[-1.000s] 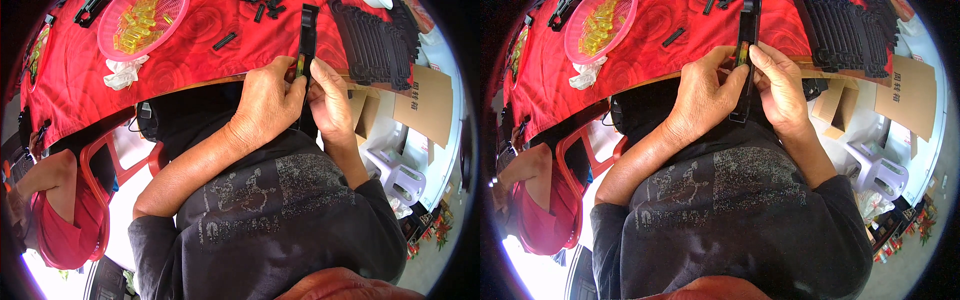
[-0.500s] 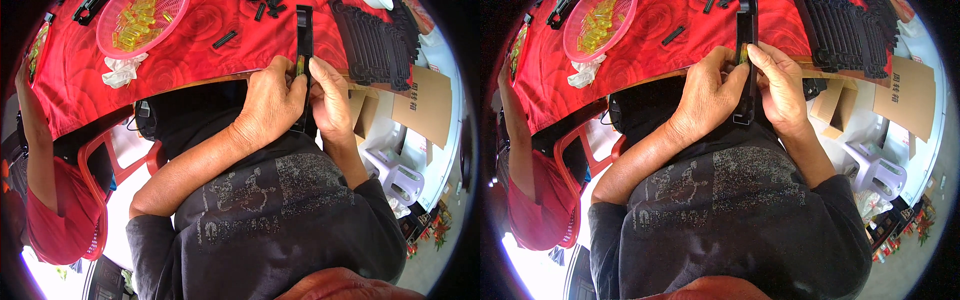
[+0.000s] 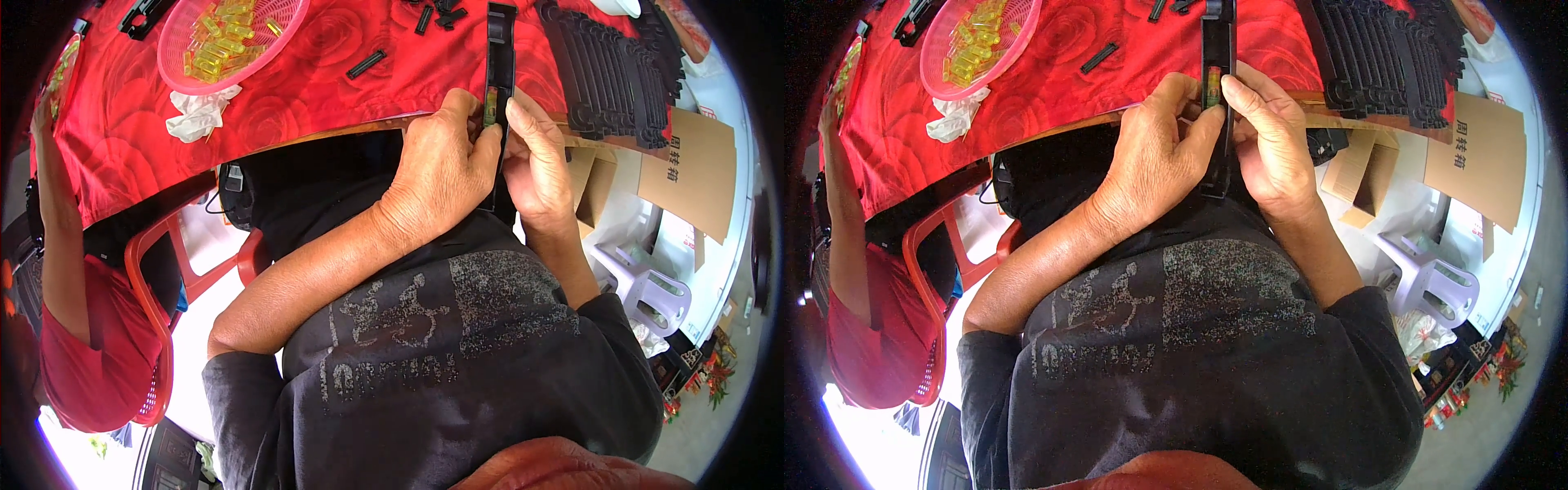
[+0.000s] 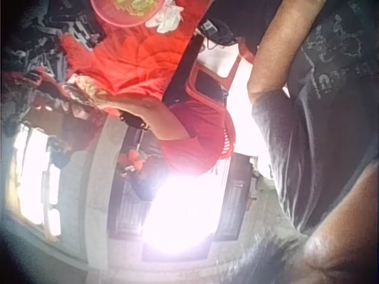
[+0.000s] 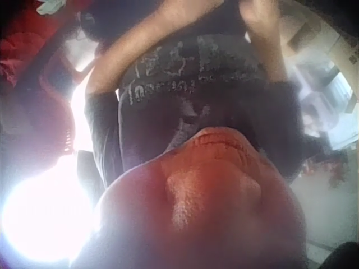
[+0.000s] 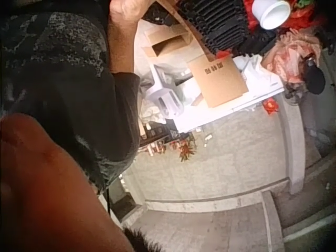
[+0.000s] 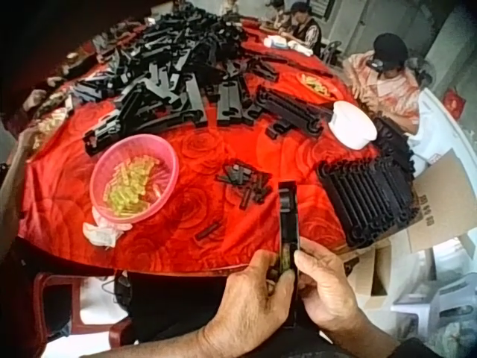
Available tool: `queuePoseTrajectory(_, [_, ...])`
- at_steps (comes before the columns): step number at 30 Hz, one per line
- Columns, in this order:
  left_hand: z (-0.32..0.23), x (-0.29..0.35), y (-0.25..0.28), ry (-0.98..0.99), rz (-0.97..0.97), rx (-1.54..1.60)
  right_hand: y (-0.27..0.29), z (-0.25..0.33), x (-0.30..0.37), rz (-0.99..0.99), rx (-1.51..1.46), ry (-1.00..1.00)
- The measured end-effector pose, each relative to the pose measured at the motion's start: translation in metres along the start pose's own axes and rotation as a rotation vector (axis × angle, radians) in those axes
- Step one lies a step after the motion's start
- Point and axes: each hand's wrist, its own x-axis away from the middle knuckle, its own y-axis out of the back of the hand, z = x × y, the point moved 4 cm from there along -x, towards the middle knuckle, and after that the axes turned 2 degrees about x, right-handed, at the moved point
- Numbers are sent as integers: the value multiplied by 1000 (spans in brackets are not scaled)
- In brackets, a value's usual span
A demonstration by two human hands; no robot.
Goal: The person assembles plastic toy gun components by fitting casing parts together, picking up and inserting small yellow pieces into the black plastic housing, and pressing the parts into place by hand.
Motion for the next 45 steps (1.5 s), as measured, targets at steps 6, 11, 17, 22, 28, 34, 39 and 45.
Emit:
queuePoseTrajectory(6, [3, 1, -1, -44, -30, 2, -1, -3, -1, 13, -30, -15])
queuePoseTrajectory(11, [1, -1, 0, -20, -25, 15, -1, -3, -1, 9, -48, -30])
queuePoseTrajectory(17, [2, -2, 0, -23, -23, 0, -3, -2, -1, -5, -37, -24])
queuePoseTrajectory(22, [1, -2, 0, -11, -14, 19, -3, -2, 0, -3, -34, -21])
queuePoseTrajectory(28, [2, -1, -1, -23, -16, 23, 0, -1, 0, -2, -13, -10])
queuePoseTrajectory(34, [-4, 0, 2, -14, 18, 31, 0, 1, 1, -25, -10, -1])
queuePoseTrajectory(39, [-24, 3, 12, -361, -132, -192, 1, 2, -1, -74, -32, 8])
queuePoseTrajectory(45, [-23, -4, 10, -360, -27, -385, 1, 4, 1, -3, -38, 49])
